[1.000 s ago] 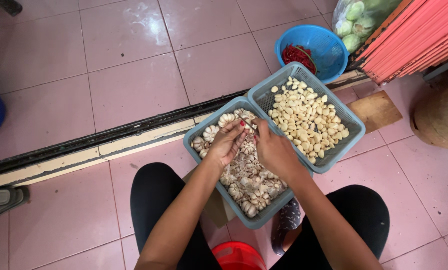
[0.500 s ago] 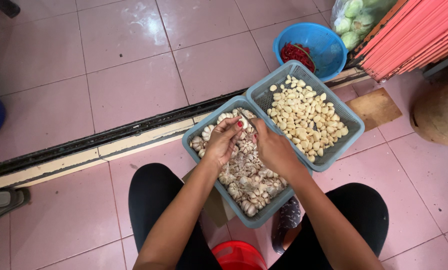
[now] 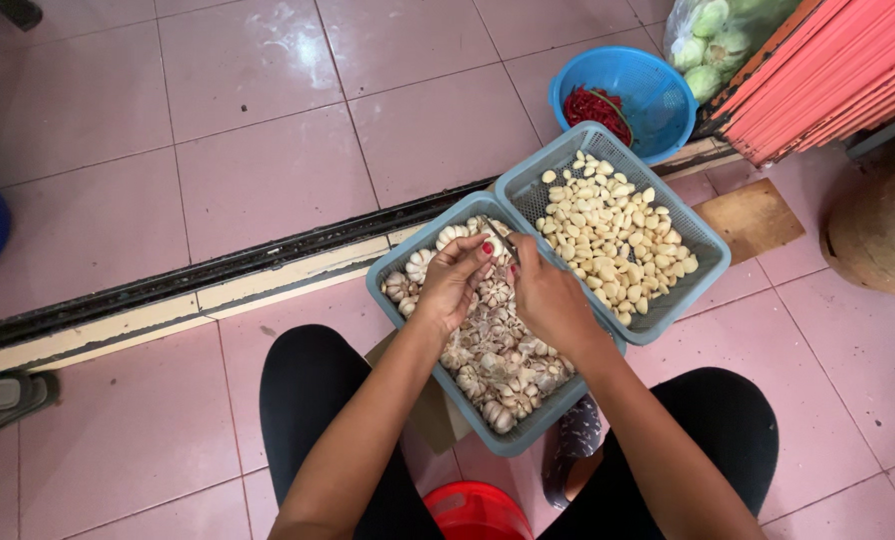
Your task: The person sits on the floor and peels garlic cloves using a small knife. They trim the ends of each clove, remove the skin, and place the peeled cloves into a separate basket. The process is repeated continuously throughout the clip.
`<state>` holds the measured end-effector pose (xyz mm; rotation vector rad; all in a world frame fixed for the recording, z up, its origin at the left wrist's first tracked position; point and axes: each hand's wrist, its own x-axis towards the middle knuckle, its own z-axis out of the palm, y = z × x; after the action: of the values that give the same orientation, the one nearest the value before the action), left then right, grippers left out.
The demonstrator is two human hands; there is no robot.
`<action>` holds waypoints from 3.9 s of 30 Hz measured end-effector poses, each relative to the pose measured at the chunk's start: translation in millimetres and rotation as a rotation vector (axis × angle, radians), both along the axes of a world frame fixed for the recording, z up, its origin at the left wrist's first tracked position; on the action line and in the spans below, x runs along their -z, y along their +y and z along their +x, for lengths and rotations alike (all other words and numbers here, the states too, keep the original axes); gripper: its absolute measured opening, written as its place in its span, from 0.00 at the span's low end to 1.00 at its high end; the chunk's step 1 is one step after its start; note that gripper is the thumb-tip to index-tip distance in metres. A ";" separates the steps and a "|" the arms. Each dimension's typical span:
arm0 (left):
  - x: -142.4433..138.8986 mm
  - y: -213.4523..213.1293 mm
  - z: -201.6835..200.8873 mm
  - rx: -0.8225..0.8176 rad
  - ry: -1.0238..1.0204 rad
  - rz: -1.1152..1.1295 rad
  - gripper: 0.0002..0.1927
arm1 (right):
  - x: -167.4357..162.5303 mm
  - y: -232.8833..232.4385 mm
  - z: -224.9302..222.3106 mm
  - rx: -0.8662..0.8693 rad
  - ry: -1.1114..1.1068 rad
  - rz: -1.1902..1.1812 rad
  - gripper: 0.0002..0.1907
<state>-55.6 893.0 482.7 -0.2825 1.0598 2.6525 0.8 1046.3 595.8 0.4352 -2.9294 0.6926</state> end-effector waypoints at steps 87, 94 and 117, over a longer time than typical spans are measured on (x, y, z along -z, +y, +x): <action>-9.2 -27.3 13.3 -0.015 0.144 -0.093 0.16 | 2.7 -18.9 -3.3 0.040 -0.029 0.044 0.24; -11.6 -26.5 15.7 -0.002 0.167 -0.097 0.17 | 6.1 -19.4 0.3 -0.026 -0.004 0.044 0.24; 0.4 -35.4 7.4 0.010 0.149 -0.127 0.15 | 15.3 -18.6 -3.2 -0.064 0.040 0.078 0.20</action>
<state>-48.2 857.6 482.4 -0.1054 1.2741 2.6360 -2.4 1027.6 580.5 0.5458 -2.9241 0.5719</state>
